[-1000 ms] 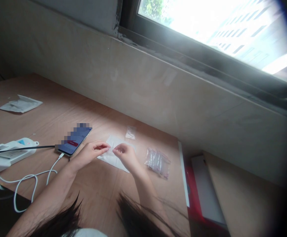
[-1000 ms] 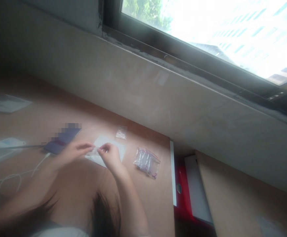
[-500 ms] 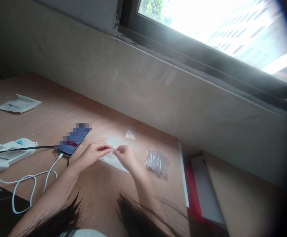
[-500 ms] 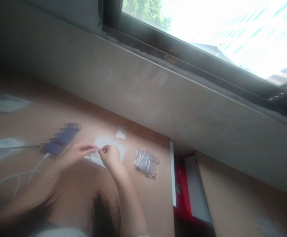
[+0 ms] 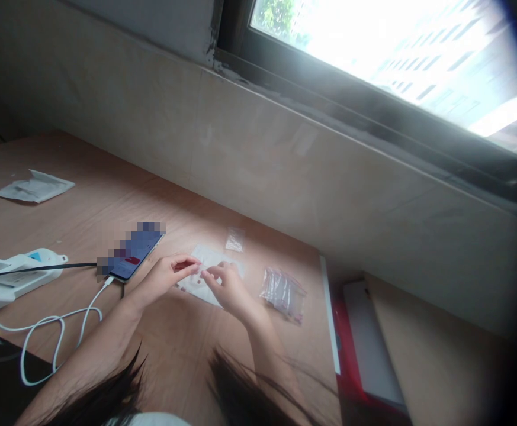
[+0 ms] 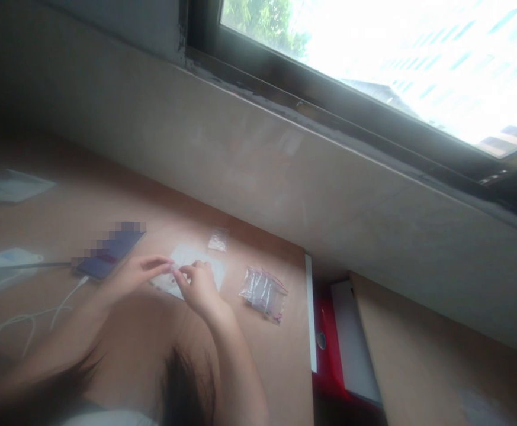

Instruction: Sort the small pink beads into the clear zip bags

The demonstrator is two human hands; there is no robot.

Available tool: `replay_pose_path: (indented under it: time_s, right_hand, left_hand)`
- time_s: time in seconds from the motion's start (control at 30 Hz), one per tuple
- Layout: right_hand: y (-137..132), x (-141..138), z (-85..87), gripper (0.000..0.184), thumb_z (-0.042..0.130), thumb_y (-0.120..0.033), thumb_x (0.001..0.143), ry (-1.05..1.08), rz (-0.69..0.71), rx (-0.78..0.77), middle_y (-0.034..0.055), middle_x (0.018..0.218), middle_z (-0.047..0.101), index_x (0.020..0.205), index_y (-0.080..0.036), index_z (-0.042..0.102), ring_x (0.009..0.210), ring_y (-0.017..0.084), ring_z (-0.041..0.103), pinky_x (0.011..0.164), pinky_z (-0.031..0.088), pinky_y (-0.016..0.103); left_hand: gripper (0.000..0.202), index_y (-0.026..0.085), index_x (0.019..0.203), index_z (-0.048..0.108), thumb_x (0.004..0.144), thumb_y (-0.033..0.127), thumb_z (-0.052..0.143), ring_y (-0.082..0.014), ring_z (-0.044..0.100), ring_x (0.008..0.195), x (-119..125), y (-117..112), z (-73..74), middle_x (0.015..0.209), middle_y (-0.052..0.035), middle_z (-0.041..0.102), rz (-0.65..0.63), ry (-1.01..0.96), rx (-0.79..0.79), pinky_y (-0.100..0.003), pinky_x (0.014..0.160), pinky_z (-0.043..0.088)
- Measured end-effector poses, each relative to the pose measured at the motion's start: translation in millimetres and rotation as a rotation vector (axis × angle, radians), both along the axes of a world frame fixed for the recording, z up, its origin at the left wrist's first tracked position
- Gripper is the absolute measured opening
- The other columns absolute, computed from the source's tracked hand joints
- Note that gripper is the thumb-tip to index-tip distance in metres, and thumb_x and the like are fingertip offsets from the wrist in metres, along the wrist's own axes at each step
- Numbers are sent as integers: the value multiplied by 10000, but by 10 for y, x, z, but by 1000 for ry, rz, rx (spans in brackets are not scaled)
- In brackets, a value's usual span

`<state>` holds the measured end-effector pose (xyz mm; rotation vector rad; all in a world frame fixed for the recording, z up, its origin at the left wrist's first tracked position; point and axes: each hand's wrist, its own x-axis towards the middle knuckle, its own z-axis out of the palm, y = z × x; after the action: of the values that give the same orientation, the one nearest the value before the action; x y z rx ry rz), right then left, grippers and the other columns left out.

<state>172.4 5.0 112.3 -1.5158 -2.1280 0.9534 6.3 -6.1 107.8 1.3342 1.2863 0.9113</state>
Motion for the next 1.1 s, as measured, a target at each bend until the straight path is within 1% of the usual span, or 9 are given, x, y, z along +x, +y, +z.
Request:
replay_pose_path:
  time_s: [0.07, 0.17, 0.27, 0.43, 0.57, 0.7, 0.83, 0.97, 1.1]
  right_hand:
    - [-11, 14, -32, 236, 478, -390, 739, 53, -48, 24, 38, 747, 532, 772, -216, 634, 791, 174, 458, 696, 345, 292]
    - [-5, 36, -121, 171, 528, -333, 699, 179, -179, 47, 35, 831, 548, 788, -202, 593, 794, 166, 479, 660, 372, 274]
    - [0, 64, -225, 160, 524, -302, 690, 306, -277, -1, 34, 779, 570, 773, -169, 557, 706, 146, 509, 611, 393, 255]
    - [-29, 101, -293, 174, 503, -312, 699, 419, -322, -123, 28, 677, 571, 658, -148, 546, 645, 137, 523, 598, 398, 245]
    - [-60, 91, -268, 134, 470, -273, 707, 440, -386, -43, 22, 693, 557, 663, -158, 522, 679, 139, 516, 625, 396, 247]
    - [-82, 58, -270, 100, 455, -239, 695, 433, -400, 23, 11, 681, 531, 640, -166, 495, 689, 138, 497, 652, 384, 250]
    - [-96, 35, -345, 102, 456, -247, 698, 450, -421, 6, 11, 685, 524, 649, -166, 493, 671, 133, 487, 631, 379, 247]
    - [-103, 31, -418, 129, 478, -283, 700, 507, -369, -73, 9, 698, 543, 676, -165, 524, 672, 131, 489, 628, 377, 246]
    - [-105, 18, -413, 82, 497, -229, 664, 525, -417, -42, -14, 627, 511, 615, -164, 506, 620, 118, 464, 616, 366, 241]
  left_hand:
    - [203, 174, 796, 619, 689, 329, 543, -187, 581, 812, -8, 9, -25, 834, -30, 647, 7, -28, -2, -264, 723, 463]
    - [228, 160, 828, 598, 704, 340, 533, -190, 586, 813, -20, 25, -70, 834, -48, 640, -7, -67, -11, -285, 741, 461]
    - [237, 152, 847, 585, 718, 342, 523, -188, 588, 824, -19, 32, -91, 842, -57, 634, -20, -96, -16, -297, 766, 452]
    - [248, 149, 839, 583, 713, 355, 528, -184, 587, 801, -13, 26, -80, 820, -48, 631, -26, -99, -31, -279, 721, 459]
    - [251, 160, 787, 598, 716, 384, 511, -176, 580, 755, -39, 31, -55, 788, -30, 633, -62, 31, -25, -248, 655, 450]
    - [219, 172, 713, 618, 708, 367, 518, -176, 571, 744, -58, 44, -19, 733, -13, 637, -103, 142, 35, -241, 668, 428]
    - [190, 168, 700, 625, 700, 329, 525, -180, 568, 767, -57, 43, 0, 748, -16, 643, -94, 156, 82, -245, 714, 412]
    - [196, 157, 703, 604, 708, 329, 511, -177, 564, 760, -43, 23, -4, 740, -20, 631, -70, 148, 46, -235, 681, 421]
    - [231, 164, 763, 587, 731, 360, 471, -161, 559, 747, 9, 0, 4, 754, -6, 611, -133, 146, 14, -218, 635, 425]
